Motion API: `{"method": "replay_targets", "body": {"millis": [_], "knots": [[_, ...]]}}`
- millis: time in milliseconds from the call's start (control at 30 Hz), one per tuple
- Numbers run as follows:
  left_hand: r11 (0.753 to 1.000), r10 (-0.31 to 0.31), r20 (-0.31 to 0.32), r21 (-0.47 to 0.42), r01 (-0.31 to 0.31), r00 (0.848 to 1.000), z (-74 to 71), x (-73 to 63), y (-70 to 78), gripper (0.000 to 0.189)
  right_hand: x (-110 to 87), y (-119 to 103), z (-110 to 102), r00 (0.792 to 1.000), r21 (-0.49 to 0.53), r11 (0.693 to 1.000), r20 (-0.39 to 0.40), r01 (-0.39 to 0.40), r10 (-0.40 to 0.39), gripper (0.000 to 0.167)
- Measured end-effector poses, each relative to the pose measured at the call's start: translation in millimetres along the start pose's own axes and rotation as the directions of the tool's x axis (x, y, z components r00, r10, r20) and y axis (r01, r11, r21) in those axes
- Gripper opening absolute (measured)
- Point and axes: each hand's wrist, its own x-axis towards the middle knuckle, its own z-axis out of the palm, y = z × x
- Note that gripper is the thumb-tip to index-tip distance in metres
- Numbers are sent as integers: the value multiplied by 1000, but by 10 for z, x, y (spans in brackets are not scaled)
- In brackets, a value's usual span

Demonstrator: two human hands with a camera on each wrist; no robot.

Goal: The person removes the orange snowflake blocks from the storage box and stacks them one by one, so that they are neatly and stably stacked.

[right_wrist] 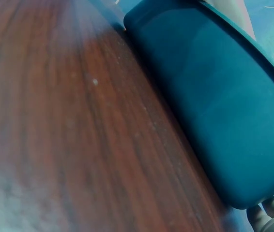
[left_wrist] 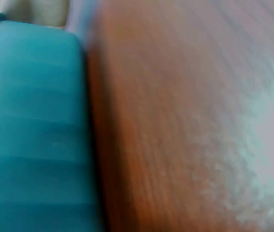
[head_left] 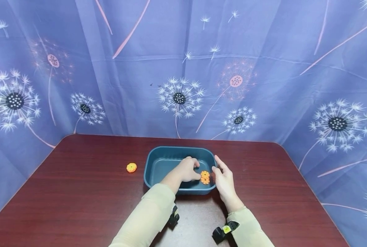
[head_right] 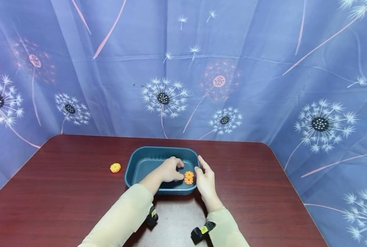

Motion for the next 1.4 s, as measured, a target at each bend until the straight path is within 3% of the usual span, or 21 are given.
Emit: {"method": "replay_targets", "body": {"millis": [200, 433, 633, 867, 1167, 1400], "knots": [[999, -29, 47, -12, 30, 998, -68, -60, -24, 35, 2, -18, 31, 1000, 35, 999, -14, 4, -3, 49], [999, -27, 44, -24, 28, 999, -86, -54, -1, 29, 12, -31, 19, 1000, 40, 999, -22, 4, -3, 49], [996, -29, 50, -82, 33, 998, -102, -97, -12, 38, 3, -7, 28, 1000, 43, 999, -19, -1, 1, 49], [998, -51, 66, -38, 54, 997, -119, -146, -54, 31, 8, 1, 43, 1000, 45, 999, -6, 8, -7, 50], [998, -50, 83, -30, 53, 995, -129, -150, 1, 25, 22, -1, 33, 1000, 36, 999, -22, 4, -4, 49], [986, -1, 82, -167, 15, 997, -91, -158, -14, 21, 10, 9, 20, 1000, 45, 999, -19, 1, 0, 49]]}}
